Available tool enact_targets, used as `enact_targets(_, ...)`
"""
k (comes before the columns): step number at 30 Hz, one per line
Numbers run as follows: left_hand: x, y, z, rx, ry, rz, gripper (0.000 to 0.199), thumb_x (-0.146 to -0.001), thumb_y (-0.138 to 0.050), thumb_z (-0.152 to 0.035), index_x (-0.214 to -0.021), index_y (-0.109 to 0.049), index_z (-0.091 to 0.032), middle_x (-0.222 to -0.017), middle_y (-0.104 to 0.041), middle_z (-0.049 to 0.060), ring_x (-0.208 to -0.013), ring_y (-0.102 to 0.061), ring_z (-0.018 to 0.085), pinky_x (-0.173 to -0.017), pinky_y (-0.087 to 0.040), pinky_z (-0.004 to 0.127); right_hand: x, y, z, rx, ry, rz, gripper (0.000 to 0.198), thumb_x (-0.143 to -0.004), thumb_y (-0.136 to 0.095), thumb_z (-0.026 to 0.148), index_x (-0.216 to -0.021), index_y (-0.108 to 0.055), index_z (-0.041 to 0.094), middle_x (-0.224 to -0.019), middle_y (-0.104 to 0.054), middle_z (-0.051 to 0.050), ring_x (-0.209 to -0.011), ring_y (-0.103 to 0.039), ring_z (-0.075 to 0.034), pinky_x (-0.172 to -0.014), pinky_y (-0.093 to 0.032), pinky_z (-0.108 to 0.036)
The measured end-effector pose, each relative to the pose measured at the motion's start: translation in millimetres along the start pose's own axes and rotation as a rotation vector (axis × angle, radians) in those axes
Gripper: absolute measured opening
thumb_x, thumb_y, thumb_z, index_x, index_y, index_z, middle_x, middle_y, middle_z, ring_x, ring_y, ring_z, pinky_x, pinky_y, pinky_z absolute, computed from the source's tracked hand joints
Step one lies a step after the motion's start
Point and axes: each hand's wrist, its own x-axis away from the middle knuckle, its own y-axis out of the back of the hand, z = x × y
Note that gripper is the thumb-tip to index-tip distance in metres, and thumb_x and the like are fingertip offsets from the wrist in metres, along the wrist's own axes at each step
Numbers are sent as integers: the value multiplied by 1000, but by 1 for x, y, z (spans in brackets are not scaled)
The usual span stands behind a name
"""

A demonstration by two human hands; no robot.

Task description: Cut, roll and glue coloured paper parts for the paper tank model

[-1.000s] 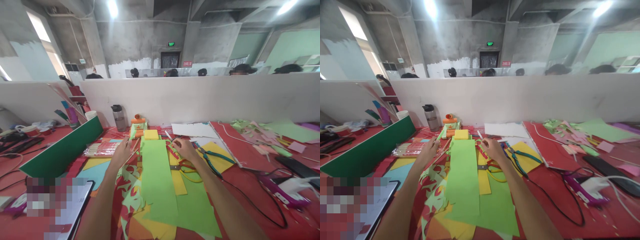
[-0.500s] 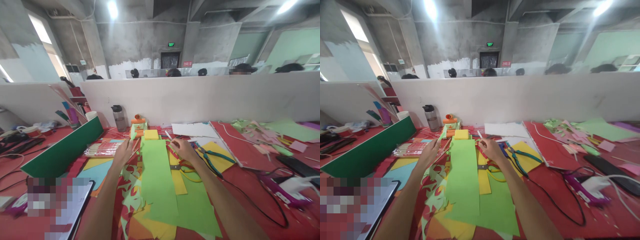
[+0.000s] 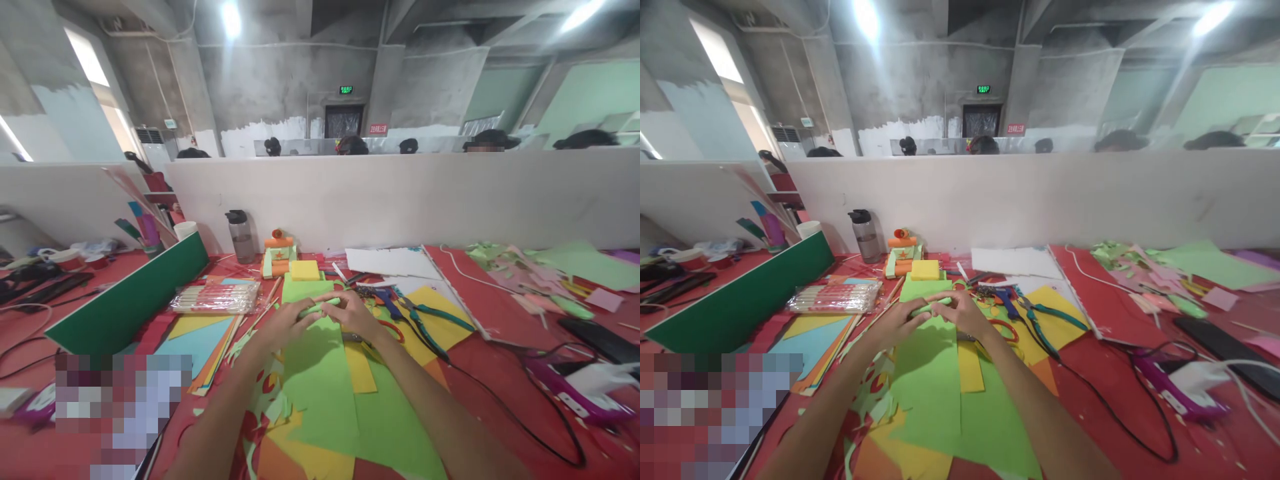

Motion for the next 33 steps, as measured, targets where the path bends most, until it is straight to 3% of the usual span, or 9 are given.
enact_targets(3, -3, 6, 15, -11, 85, -162, 39, -94, -45, -53, -101, -65, -21, -87, -69, 4, -76, -63, 20, -68, -44, 27, -6, 1, -9, -132, -5, -156, 28, -78, -74, 43, -93, -74, 19, -57, -55, 4, -43, -35, -8, -42, -26, -22)
enact_targets(6, -7, 13, 42, -11, 213, -370, 30, -91, -50, -46, -97, -64, -20, -84, -67, 3, -72, -61, 18, -68, -44, 27, -12, 11, -19, -256, 38, -347, 31, -71, -81, 43, -87, -70, 20, -52, -48, 7, -43, -36, -8, -41, -28, -23)
enact_targets(8, -9, 16, 58, -22, 247, -434, 25, -87, -55, -42, -93, -64, -19, -85, -67, 3, -79, -62, 19, -73, -45, 28, -15, 19, -24, -316, 47, -449, 33, -70, -82, 47, -79, -66, 20, -56, -50, 5, -45, -39, -8, -41, -31, -23)
enact_targets(13, -21, 24, 74, 55, 297, -401, 32, -81, -60, -43, -97, -67, -16, -93, -69, 7, -85, -64, 21, -77, -47, 31, -29, 29, -27, -333, 40, -557, 44, -74, -76, 57, -64, -52, 22, -55, -51, 3, -46, -44, -9, -41, -38, -23)
enact_targets(18, -38, 27, 78, 141, 298, -353, 45, -73, -68, -52, -99, -71, -16, -98, -71, 9, -84, -65, 24, -74, -47, 32, -47, 18, -28, -253, 90, -668, 38, -80, -71, 42, -59, -46, 22, -52, -52, 5, -46, -45, -9, -46, -40, -22)
enact_targets(21, -39, 22, 85, 178, 281, -380, 43, -69, -72, -53, -93, -72, -17, -97, -73, 9, -90, -66, 26, -81, -47, 34, -49, 12, -33, -222, 118, -741, 27, -83, -67, 38, -68, -50, 23, -61, -62, 4, -59, -58, -13, -58, -47, -24)
enact_targets(24, -36, 14, 90, 251, 307, -401, 40, -65, -75, -52, -88, -72, -18, -107, -73, 11, -96, -66, 28, -85, -47, 34, -44, 11, -39, -97, 158, -720, 15, -89, -60, 41, -90, -60, 25, -86, -73, -2, -88, -67, -21, -78, -52, -33)
enact_targets(27, -35, 7, 90, 282, 302, -402, 34, -64, -75, -51, -76, -69, -20, -101, -74, 9, -98, -65, 28, -84, -47, 33, -40, 13, -46, 144, 217, -597, 23, -93, -53, 42, -102, -65, 25, -108, -73, -8, -111, -62, -27, -98, -45, -44)
enact_targets(33, -41, 3, 83, 309, 221, -479, 36, -69, -70, -50, -57, -53, -21, -76, -68, 4, -91, -65, 25, -81, -45, 30, -43, 16, -59, 277, 226, -467, 18, -81, -65, 34, -95, -65, 22, -101, -70, -6, -100, -64, -27, -94, -47, -43)
